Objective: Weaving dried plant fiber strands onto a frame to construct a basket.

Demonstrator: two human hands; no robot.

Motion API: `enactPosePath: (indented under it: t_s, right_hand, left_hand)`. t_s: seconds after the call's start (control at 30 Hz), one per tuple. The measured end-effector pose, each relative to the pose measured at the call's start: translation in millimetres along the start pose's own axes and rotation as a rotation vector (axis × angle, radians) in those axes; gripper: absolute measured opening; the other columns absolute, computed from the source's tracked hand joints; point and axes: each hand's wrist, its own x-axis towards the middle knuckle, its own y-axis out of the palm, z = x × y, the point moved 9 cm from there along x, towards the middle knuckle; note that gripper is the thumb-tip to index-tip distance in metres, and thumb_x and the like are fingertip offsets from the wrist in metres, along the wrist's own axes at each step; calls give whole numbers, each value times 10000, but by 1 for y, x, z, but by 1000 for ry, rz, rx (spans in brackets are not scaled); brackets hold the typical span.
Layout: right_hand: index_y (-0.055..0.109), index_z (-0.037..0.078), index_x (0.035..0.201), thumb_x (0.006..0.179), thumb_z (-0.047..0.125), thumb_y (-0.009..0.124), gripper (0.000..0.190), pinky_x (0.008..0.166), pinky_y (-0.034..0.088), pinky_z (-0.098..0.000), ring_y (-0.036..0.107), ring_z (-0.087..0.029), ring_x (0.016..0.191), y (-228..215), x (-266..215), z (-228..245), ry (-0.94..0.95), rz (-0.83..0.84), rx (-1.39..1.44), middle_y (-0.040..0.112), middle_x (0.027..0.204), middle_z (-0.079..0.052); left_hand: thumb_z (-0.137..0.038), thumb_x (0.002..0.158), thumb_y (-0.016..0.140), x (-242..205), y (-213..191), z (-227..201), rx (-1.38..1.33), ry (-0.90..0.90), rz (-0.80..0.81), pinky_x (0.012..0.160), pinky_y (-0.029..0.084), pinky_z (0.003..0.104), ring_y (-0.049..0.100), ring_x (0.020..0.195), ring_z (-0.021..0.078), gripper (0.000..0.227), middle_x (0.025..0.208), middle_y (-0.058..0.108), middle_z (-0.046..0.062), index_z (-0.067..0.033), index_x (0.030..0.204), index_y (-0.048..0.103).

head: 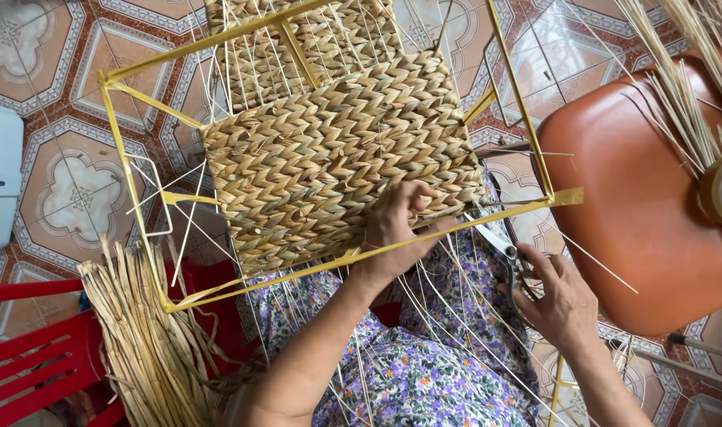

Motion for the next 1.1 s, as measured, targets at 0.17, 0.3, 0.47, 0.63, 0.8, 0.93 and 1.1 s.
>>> enactPosePath:
  t_s: [0.17, 0.3, 0.47, 0.63, 0.8, 0.93, 1.1]
  right_hand:
    - [526, 273, 1428, 721, 277, 802, 758, 752, 540, -399, 641, -251, 918, -8, 8, 18, -154, -86, 28, 633, 927, -35]
    - [523, 295, 1451, 728, 303, 818, 781, 736, 539, -399, 631, -254, 884, -5, 15, 28, -168, -76, -67, 617, 942, -64]
    - [511, 337, 1463, 772, 344, 810, 753, 638, 553, -395, 676, -224, 810, 6, 17, 28, -102, -11, -90, 635, 921, -33]
    - [479, 349, 1497, 802, 332, 789, 761, 574, 561, -389, 702, -210, 715, 16, 16, 19, -94, 18, -32, 654, 875, -13]
    - [490, 343, 1500, 798, 300, 790, 765, 588, 562, -390, 688, -218, 682, 23, 15, 13, -94, 30, 1, 661, 849, -11]
    - [496, 338, 1506, 804, 281, 786, 761, 593, 562, -387, 683, -219, 675, 18, 15, 18, -107, 16, 25, 657, 843, -13]
    - [513, 322, 1446, 776, 305, 797, 728, 561, 562, -410, 704, -236, 738, -1, 22, 38, -109, -5, -20, 657, 884, -51]
  left_hand:
    - [-360, 896, 740, -14, 20, 19, 140, 5, 1, 659, 541, 321, 649, 790, 157, 230, 889, 662, 1, -145, 930, 666]
    - [-382, 864, 800, -6, 25, 31, 102, -132, -24, 585, 479, 306, 623, 662, 124, 267, 760, 676, -52, -145, 841, 679]
    - [-355, 885, 783, -7, 36, 44, -123, -327, 21, 556, 480, 276, 646, 635, 101, 198, 738, 707, -45, -164, 856, 741]
    - [-333, 888, 765, -8, 34, 53, -122, -363, -45, 578, 523, 275, 691, 663, 103, 191, 787, 743, -37, -144, 876, 736]
    - [-280, 935, 738, -8, 22, 37, -61, -146, -120, 669, 565, 305, 714, 755, 142, 172, 862, 745, -5, -114, 910, 699]
    - [-253, 946, 749, -12, 26, 42, -121, -166, -161, 684, 573, 289, 728, 784, 114, 167, 869, 756, -12, -107, 900, 682]
    - [-217, 932, 754, -11, 28, 44, -199, -232, -145, 612, 547, 248, 687, 699, 70, 132, 832, 749, -17, -105, 886, 702]
